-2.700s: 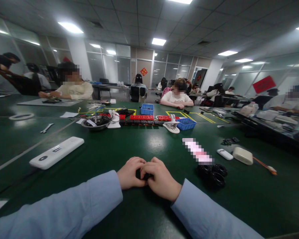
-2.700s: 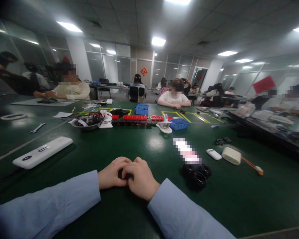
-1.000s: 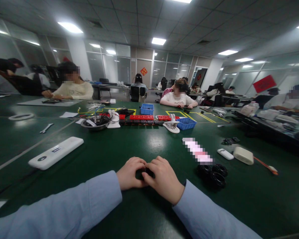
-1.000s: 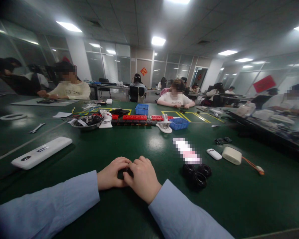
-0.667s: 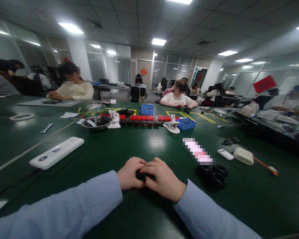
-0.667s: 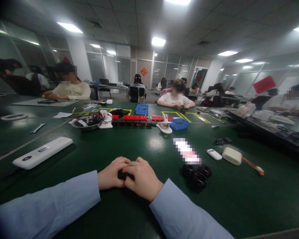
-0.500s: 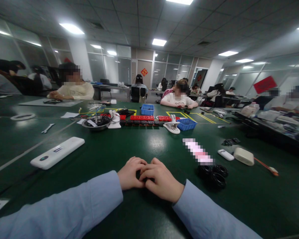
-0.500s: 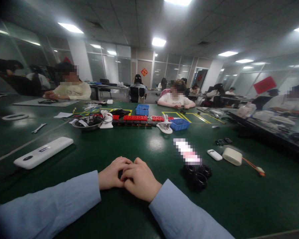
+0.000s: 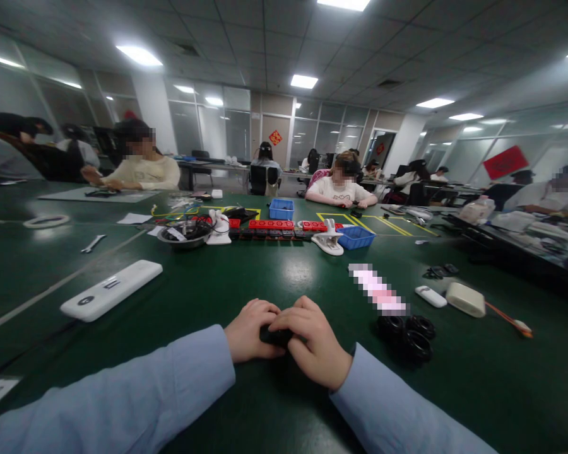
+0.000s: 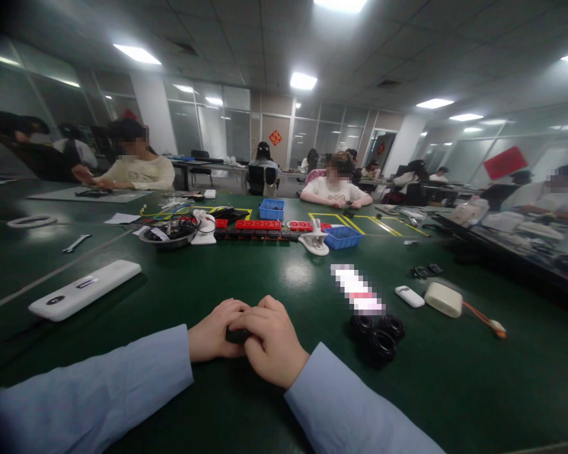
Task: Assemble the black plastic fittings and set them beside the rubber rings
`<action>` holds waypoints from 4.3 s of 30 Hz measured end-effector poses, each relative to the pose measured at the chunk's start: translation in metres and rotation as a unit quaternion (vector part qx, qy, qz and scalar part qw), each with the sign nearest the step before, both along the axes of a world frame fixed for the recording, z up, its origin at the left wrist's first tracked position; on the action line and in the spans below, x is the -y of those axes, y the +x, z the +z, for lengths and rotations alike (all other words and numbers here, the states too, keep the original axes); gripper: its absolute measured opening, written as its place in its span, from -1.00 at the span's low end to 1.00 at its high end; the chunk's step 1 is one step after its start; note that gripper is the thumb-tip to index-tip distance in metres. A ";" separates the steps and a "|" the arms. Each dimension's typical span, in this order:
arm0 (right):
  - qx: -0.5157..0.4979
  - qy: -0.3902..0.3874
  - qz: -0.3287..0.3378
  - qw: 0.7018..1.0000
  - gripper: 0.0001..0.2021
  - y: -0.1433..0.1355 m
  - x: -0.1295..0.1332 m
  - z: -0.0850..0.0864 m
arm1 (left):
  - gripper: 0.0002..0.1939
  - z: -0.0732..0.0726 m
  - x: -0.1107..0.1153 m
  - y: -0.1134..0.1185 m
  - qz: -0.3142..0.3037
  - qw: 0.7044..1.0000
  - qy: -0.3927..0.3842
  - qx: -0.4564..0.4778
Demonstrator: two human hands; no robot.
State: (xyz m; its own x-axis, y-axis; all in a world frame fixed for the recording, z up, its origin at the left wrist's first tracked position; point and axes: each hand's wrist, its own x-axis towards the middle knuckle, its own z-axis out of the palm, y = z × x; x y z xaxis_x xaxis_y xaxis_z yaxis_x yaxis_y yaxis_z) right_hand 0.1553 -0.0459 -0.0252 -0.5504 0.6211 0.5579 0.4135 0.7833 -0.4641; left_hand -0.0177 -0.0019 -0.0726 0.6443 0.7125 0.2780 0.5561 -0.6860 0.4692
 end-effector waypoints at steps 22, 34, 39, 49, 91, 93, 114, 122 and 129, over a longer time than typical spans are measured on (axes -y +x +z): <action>0.187 -0.055 -0.171 0.966 -0.78 -0.003 -0.002 0.002 | -0.68 0.000 0.001 0.002 0.005 1.000 0.001 0.013; 0.210 -0.057 -0.154 0.964 -0.78 -0.001 -0.002 0.002 | -0.63 0.003 0.002 0.002 0.009 1.000 -0.016 0.011; 0.177 -0.065 -0.109 0.976 -0.78 0.000 -0.005 -0.001 | -0.62 0.001 0.001 0.001 0.006 1.000 -0.013 0.012; 0.135 -0.081 -0.055 0.986 -0.71 -0.005 -0.003 -0.004 | -0.75 0.002 0.001 0.002 0.001 1.000 -0.009 0.020; 0.178 -0.065 -0.193 0.963 -0.84 -0.006 0.000 0.000 | -0.70 0.002 0.002 0.002 0.009 1.000 -0.011 0.018; 0.180 -0.064 -0.192 0.963 -0.83 -0.006 0.000 0.000 | -0.70 0.003 0.002 0.002 0.007 1.000 -0.011 0.016; 0.167 -0.089 -0.074 0.979 -0.73 0.003 0.000 0.007 | -0.63 0.005 0.004 0.003 0.002 1.000 -0.014 0.008; 0.167 -0.092 -0.038 0.981 -0.65 0.005 -0.001 0.009 | -0.75 0.005 0.004 0.003 0.002 1.000 -0.007 0.012; 0.171 -0.096 -0.023 0.980 -0.71 0.002 -0.003 0.009 | -0.76 0.003 0.002 0.002 0.002 1.000 -0.009 0.014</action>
State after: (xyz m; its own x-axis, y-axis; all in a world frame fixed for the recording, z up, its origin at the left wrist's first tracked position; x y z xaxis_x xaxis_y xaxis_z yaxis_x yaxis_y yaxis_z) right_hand 0.1576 -0.0427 -0.0166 -0.6534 0.7256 0.2158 0.6042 0.6716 -0.4289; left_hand -0.0157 -0.0042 -0.0700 0.6339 0.7199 0.2827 0.5446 -0.6750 0.4978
